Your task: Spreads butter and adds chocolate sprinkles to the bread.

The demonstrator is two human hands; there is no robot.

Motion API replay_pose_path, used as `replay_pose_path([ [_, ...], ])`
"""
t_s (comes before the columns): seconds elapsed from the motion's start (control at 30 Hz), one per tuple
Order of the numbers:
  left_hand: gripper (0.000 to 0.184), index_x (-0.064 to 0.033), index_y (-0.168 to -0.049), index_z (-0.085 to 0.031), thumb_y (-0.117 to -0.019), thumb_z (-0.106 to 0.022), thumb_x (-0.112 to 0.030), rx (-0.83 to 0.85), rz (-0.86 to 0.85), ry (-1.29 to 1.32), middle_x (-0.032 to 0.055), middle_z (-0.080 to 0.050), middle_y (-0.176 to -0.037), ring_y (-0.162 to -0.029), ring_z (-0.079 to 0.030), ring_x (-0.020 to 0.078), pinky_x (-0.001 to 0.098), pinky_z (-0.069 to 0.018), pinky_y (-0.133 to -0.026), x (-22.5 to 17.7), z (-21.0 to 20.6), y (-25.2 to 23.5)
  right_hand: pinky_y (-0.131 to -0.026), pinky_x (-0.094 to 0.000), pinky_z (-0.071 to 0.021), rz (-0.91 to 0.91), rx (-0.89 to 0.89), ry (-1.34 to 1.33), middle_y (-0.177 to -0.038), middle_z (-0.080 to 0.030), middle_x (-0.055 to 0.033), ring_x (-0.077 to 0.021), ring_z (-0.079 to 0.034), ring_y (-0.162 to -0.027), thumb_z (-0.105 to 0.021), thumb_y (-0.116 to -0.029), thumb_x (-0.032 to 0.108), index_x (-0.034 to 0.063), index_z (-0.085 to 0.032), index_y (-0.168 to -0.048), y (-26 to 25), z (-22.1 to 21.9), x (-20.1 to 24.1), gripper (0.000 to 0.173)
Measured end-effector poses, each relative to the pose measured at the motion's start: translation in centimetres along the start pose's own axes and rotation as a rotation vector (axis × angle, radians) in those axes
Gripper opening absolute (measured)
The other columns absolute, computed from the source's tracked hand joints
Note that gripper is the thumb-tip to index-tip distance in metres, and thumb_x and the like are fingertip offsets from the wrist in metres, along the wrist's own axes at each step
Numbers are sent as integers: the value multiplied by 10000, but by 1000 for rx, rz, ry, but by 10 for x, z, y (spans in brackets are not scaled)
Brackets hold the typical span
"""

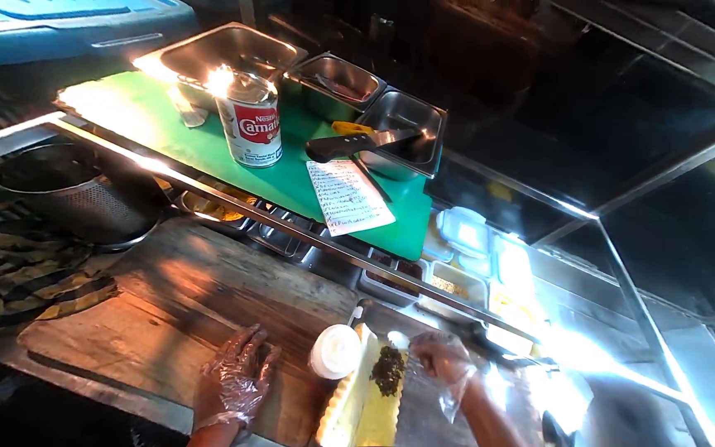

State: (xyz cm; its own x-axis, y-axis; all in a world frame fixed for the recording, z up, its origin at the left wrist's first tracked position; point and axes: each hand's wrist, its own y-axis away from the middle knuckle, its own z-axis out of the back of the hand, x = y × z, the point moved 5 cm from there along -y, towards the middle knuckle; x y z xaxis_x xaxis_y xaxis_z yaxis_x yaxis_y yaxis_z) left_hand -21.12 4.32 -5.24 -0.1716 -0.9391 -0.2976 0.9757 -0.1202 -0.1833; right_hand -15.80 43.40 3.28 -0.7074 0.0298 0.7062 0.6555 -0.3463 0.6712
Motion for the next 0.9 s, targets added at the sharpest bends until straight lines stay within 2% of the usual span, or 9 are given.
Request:
replay_pose_path([
  [0.07,596,-228,-1266,-725,-962,-402,-626,-9,-1,10,12,-649,-1402,-1328,-586,266,531,-475,-1049,0,-1,1,-575,-272,-507,127,-40,226,-763,-658,-34,-97,-580,-609,-692,-934,110,30,-704,-996,-23,4,46,102],
  [0.13,591,-232,-1275,-722,-962,-407,-623,-12,4,3,6,-644,-1411,-1332,-583,257,522,-470,-1057,0,0,2,-853,-433,-566,327,-120,647,-952,-732,-105,-210,-693,-888,-700,-961,195,48,-743,-1035,-61,-4,82,171],
  [0.23,570,-220,-1276,-721,-969,-431,-602,-19,-10,5,18,-646,-1408,-1326,-589,266,513,-471,-1062,-1,1,3,-909,-608,-544,471,-155,948,-1061,-734,-194,-371,-704,-1021,-724,-931,279,65,-743,-1087,-120,-34,88,266],
  [0.33,543,-223,-1268,-726,-980,-439,-583,-9,-5,14,19,-647,-1405,-1329,-584,259,506,-468,-1068,-2,5,2,-984,-542,-527,484,-27,975,-1138,-721,-219,-364,-687,-1096,-693,-954,293,9,-721,-1153,-149,-48,65,348],
  [0.43,555,-206,-1254,-735,-979,-425,-576,-21,-6,16,27,-657,-1393,-1308,-604,270,517,-492,-1039,-2,6,1,-1061,-454,-477,320,72,883,-1253,-667,-226,-320,-628,-1196,-641,-1006,133,-31,-642,-1263,-76,-61,116,305],
  [0.57,532,-201,-1243,-737,-959,-452,-550,-11,0,41,34,-652,-1396,-1314,-596,279,531,-491,-1039,-1,4,2,-926,-488,-527,298,-57,804,-1081,-698,-232,-329,-669,-1027,-683,-977,130,-59,-687,-1083,-46,-47,130,217],
  [0.73,542,-221,-1254,-732,-963,-432,-566,-6,7,18,9,-646,-1406,-1323,-589,259,521,-483,-1047,0,2,3,-927,-462,-545,519,-63,573,-1100,-713,-183,-270,-686,-1025,-633,-999,122,-8,-688,-1174,-101,-8,79,225],
  [0.8,541,-229,-1260,-730,-963,-431,-569,1,5,9,3,-644,-1410,-1327,-587,254,513,-479,-1054,0,2,2,-740,-316,-540,450,-38,335,-928,-661,-80,-119,-621,-798,-610,-998,95,22,-664,-1136,-106,-1,66,166],
  [0.9,549,-235,-1256,-729,-962,-424,-583,4,0,-5,-4,-645,-1407,-1325,-588,245,501,-479,-1052,-2,2,1,-609,-304,-530,313,-66,175,-785,-655,-74,-117,-583,-626,-660,-972,75,0,-687,-1033,-76,-4,59,101],
])
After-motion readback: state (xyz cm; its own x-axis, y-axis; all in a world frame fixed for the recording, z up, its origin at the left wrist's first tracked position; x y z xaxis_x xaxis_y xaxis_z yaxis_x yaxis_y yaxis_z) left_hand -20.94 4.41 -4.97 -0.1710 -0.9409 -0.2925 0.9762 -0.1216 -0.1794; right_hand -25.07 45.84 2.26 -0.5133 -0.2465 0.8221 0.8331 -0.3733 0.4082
